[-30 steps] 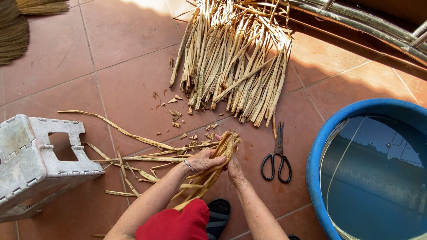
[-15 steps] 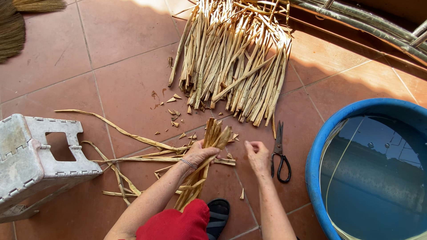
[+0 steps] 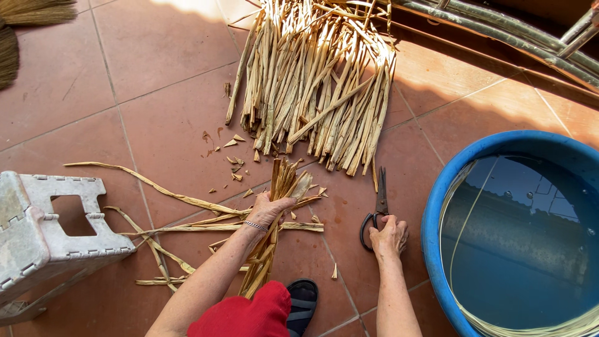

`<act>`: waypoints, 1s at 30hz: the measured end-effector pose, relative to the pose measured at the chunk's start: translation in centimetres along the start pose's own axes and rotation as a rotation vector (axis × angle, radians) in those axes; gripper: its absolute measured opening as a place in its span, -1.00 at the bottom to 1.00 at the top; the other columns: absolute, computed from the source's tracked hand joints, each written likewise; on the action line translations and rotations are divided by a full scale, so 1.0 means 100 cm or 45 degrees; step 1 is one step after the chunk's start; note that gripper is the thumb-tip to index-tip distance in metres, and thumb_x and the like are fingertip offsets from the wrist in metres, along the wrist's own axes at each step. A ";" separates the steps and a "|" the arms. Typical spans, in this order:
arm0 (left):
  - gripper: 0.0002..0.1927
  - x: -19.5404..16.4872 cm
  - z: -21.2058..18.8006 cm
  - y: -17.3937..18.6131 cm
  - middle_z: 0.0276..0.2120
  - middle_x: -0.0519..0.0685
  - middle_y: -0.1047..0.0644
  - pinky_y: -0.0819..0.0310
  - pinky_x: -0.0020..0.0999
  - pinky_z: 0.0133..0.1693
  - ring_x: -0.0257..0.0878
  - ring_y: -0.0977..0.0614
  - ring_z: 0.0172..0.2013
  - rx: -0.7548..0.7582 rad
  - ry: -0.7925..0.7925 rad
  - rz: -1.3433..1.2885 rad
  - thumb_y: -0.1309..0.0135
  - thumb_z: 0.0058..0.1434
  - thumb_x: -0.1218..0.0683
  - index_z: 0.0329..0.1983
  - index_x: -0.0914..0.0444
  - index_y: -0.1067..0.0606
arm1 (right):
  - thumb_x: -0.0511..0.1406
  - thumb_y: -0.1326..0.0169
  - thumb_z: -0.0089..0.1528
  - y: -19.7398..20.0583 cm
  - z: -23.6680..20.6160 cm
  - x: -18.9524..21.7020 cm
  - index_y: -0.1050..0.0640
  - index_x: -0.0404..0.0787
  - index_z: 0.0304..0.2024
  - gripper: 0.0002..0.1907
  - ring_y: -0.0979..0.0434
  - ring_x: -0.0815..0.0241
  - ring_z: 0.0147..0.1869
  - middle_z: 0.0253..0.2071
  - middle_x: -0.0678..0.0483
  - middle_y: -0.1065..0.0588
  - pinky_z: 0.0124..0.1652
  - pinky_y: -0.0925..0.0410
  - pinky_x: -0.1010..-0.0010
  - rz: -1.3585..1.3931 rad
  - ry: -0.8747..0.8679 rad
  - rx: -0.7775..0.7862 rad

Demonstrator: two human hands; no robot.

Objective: The person soaks a bundle of dried plant strips in a blue basin of water, then uses shears to trim the ends of the strips on the tiled floor. The trimmed pieces are set aside while the person continues cutting additional strips from the pile.

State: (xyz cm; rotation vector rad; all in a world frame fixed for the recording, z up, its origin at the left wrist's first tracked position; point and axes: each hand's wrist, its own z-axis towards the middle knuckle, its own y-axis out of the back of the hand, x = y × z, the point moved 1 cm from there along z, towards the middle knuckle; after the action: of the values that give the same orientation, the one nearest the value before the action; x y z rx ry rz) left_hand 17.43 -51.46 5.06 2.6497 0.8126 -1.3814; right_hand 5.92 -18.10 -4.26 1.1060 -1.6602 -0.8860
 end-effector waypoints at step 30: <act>-0.76 -0.014 0.008 0.019 -0.36 -0.17 -0.64 -0.44 -0.50 -0.39 -0.46 -0.55 -0.43 -0.067 -0.395 -0.152 -0.32 0.09 0.20 -0.15 0.29 -0.65 | 0.28 0.16 0.25 0.019 -0.086 0.136 -0.24 -0.27 0.44 -0.03 -0.25 0.43 -0.49 -0.44 0.22 -0.34 -0.51 -0.18 0.59 1.357 0.629 0.963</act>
State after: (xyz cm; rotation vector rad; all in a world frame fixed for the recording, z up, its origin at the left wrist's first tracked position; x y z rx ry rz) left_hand 17.03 -53.91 5.28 2.2977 0.9629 -1.7153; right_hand 11.23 -30.85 4.19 0.6115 -1.8117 0.6874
